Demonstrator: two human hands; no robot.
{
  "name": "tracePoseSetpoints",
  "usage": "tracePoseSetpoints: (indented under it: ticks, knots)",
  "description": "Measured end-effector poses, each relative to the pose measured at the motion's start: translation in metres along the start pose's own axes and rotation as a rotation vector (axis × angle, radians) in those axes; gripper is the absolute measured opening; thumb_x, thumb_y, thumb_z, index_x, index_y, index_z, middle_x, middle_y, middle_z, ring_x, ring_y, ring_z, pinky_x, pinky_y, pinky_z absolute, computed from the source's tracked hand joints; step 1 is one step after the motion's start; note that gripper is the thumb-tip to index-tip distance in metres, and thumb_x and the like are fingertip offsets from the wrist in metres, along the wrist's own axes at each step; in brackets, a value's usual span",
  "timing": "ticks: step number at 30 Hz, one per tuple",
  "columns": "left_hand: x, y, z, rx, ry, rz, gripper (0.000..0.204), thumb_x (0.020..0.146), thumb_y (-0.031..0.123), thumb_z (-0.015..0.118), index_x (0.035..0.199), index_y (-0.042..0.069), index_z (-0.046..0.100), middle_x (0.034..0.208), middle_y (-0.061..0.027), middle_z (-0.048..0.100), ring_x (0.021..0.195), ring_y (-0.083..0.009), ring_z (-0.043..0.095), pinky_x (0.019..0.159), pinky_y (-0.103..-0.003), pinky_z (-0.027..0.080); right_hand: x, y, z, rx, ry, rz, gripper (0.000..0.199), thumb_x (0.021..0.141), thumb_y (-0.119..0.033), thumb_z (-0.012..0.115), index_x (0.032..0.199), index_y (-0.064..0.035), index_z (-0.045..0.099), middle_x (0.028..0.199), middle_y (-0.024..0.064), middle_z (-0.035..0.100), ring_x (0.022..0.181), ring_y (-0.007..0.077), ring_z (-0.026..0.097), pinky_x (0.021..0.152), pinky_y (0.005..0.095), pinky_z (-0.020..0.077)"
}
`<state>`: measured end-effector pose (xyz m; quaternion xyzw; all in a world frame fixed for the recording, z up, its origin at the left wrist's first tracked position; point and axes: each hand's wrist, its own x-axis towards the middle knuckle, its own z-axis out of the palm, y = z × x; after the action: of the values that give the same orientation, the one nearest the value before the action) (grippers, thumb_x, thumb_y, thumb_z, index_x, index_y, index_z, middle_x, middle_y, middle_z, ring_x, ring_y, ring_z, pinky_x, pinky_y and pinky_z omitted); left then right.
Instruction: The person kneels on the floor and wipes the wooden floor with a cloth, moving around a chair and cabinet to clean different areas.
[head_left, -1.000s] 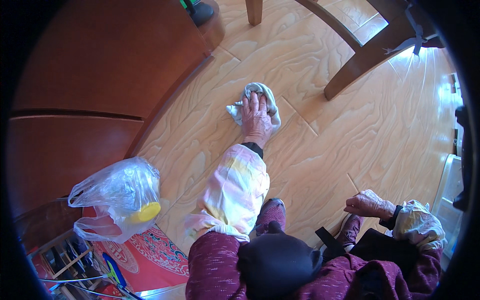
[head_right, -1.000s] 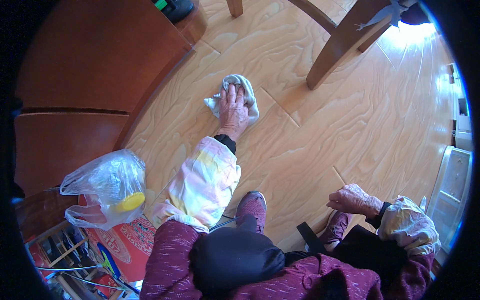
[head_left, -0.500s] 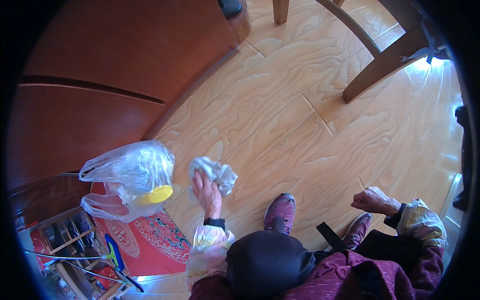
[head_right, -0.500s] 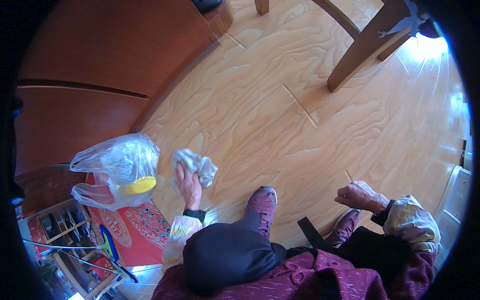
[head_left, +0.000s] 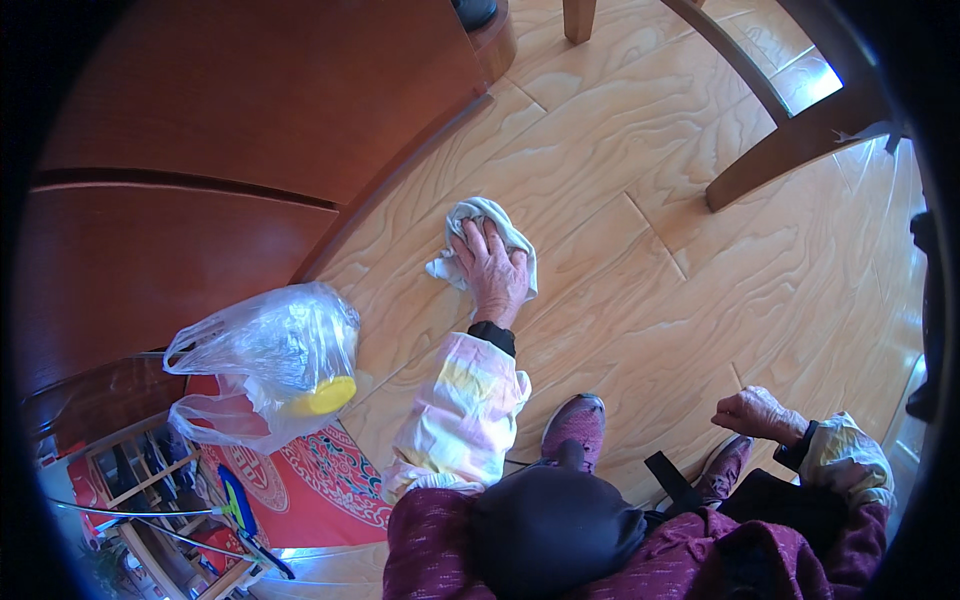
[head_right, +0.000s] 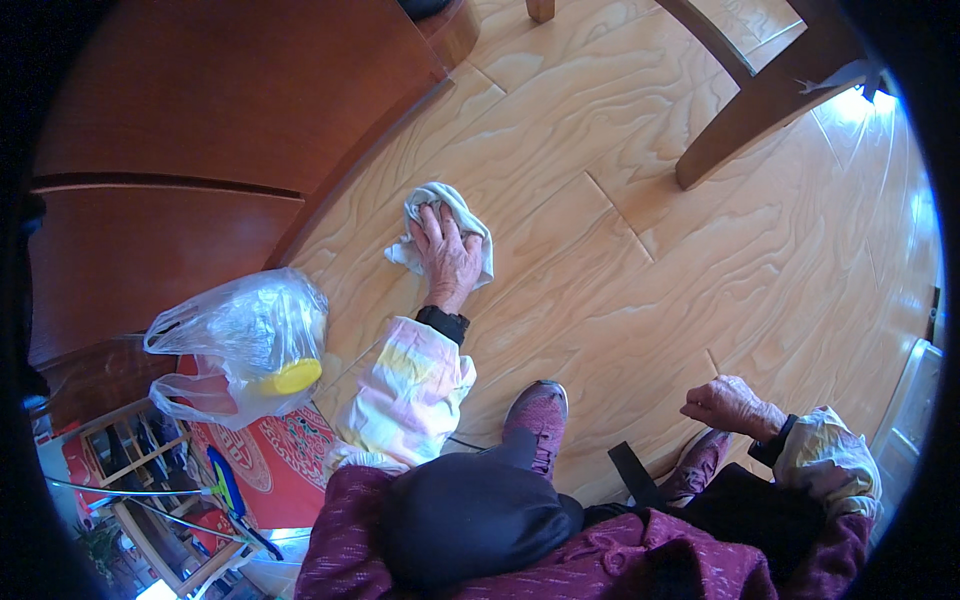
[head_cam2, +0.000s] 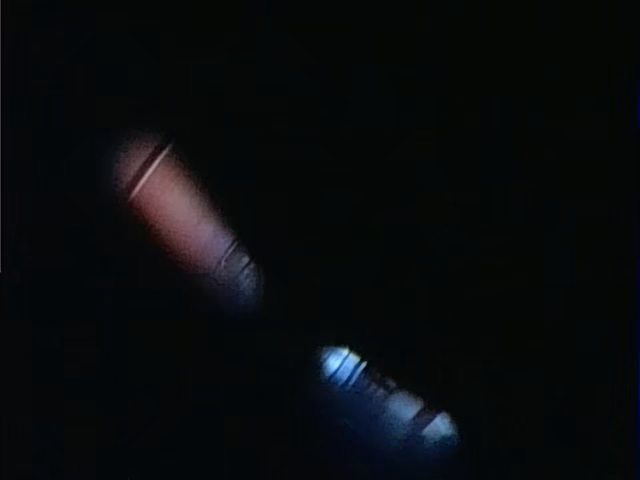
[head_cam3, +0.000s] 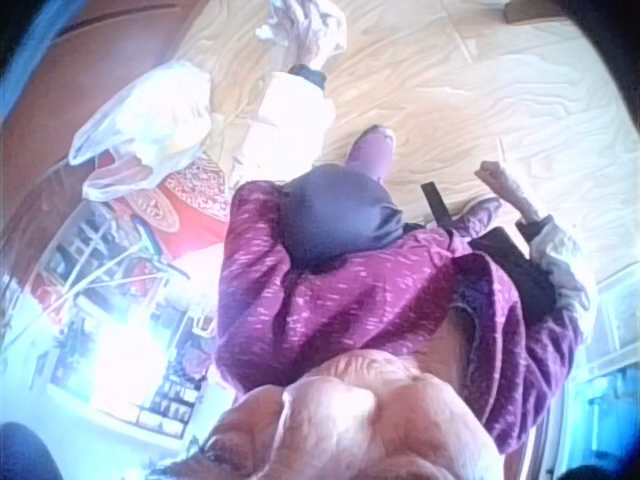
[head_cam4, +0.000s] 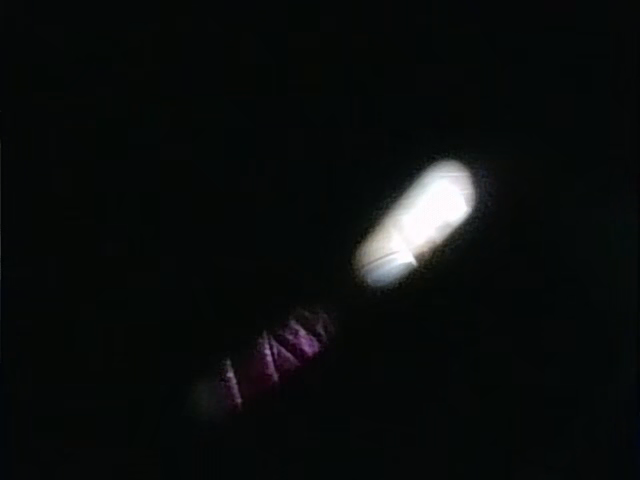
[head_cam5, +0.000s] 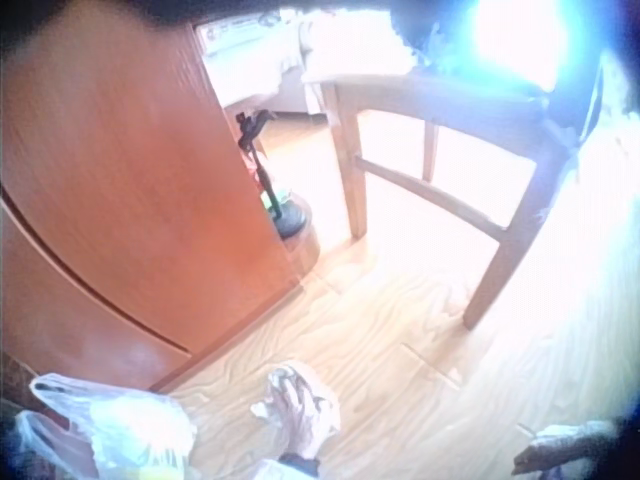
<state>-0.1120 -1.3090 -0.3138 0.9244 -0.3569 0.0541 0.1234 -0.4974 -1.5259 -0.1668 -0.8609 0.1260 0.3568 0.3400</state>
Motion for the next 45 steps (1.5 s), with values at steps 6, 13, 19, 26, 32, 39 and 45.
tracePoseSetpoints:
  ticks: [6, 13, 19, 26, 32, 39, 45]
  knots:
    - [-0.032, -0.071, -0.029, -0.293, -0.058, -0.144, 0.061, 0.083, 0.026, 0.054, 0.136, 0.000, 0.038, 0.143, -0.0208, 0.031, 0.129, -0.0395, 0.032, 0.108, -0.045, 0.025, 0.006, -0.003, -0.004, -0.016, 0.022, 0.037, 0.027, 0.082, -0.031, 0.062, 0.069, -0.0068, 0.061, 0.062, 0.0169, 0.058, 0.061, 0.0375, 0.058, 0.055, 0.0449, 0.0466]
    - [-0.135, -0.125, -0.072, -0.150, -0.075, -0.551, 0.056, 0.089, 0.024, 0.047, 0.136, -0.003, 0.036, 0.142, -0.0263, 0.030, 0.133, -0.0418, 0.027, 0.109, -0.048, 0.024, 0.002, 0.003, 0.002, -0.026, 0.001, 0.031, 0.027, 0.082, -0.032, 0.062, 0.070, -0.0074, 0.063, 0.062, 0.0165, 0.058, 0.062, 0.0363, 0.059, 0.055, 0.0443, 0.0469]
    - [-0.098, -0.067, -0.039, 0.044, -0.053, -0.324, 0.055, 0.088, 0.026, 0.049, 0.134, -0.003, 0.039, 0.139, -0.0288, 0.034, 0.131, -0.0435, 0.029, 0.109, -0.051, 0.023, 0.001, 0.003, 0.004, 0.006, -0.014, 0.028, 0.027, 0.082, -0.032, 0.063, 0.071, -0.0074, 0.063, 0.062, 0.0167, 0.058, 0.063, 0.0365, 0.059, 0.055, 0.0445, 0.0468]
    - [-0.110, -0.082, -0.075, -0.111, -0.113, -0.164, 0.046, 0.085, 0.015, 0.054, 0.126, -0.002, 0.046, 0.129, -0.0224, 0.044, 0.124, -0.0404, 0.038, 0.103, -0.048, 0.032, 0.003, -0.004, -0.003, 0.049, 0.036, 0.003, 0.026, 0.082, -0.029, 0.063, 0.071, -0.0062, 0.062, 0.062, 0.0167, 0.058, 0.063, 0.0361, 0.059, 0.056, 0.0429, 0.0480]
    - [-0.133, -0.133, -0.103, -0.038, -0.156, -0.304, 0.050, 0.082, 0.012, 0.058, 0.127, -0.004, 0.043, 0.126, -0.0239, 0.046, 0.116, -0.0401, 0.046, 0.095, -0.044, 0.040, -0.002, 0.001, 0.000, 0.051, 0.028, 0.039, 0.025, 0.081, -0.029, 0.064, 0.071, -0.0062, 0.063, 0.063, 0.0163, 0.059, 0.063, 0.0361, 0.059, 0.055, 0.0426, 0.0480]
    - [-0.096, -0.125, -0.106, -0.155, -0.134, -0.376, 0.049, 0.075, 0.016, 0.067, 0.119, 0.003, 0.050, 0.106, -0.0231, 0.056, 0.098, -0.0393, 0.056, 0.083, -0.044, 0.045, -0.003, 0.010, 0.005, 0.038, 0.052, 0.078, 0.026, 0.081, -0.031, 0.064, 0.071, -0.0070, 0.063, 0.063, 0.0161, 0.059, 0.062, 0.0361, 0.059, 0.056, 0.0432, 0.0478]
    - [-0.085, -0.136, -0.109, -0.124, -0.196, -0.530, 0.034, 0.070, 0.021, 0.071, 0.097, 0.010, 0.054, 0.095, -0.0165, 0.059, 0.089, -0.0340, 0.058, 0.075, -0.043, 0.045, -0.003, 0.006, 0.004, 0.042, 0.002, 0.080, 0.026, 0.081, -0.031, 0.064, 0.071, -0.0067, 0.063, 0.063, 0.0160, 0.059, 0.063, 0.0361, 0.060, 0.056, 0.0435, 0.0478]
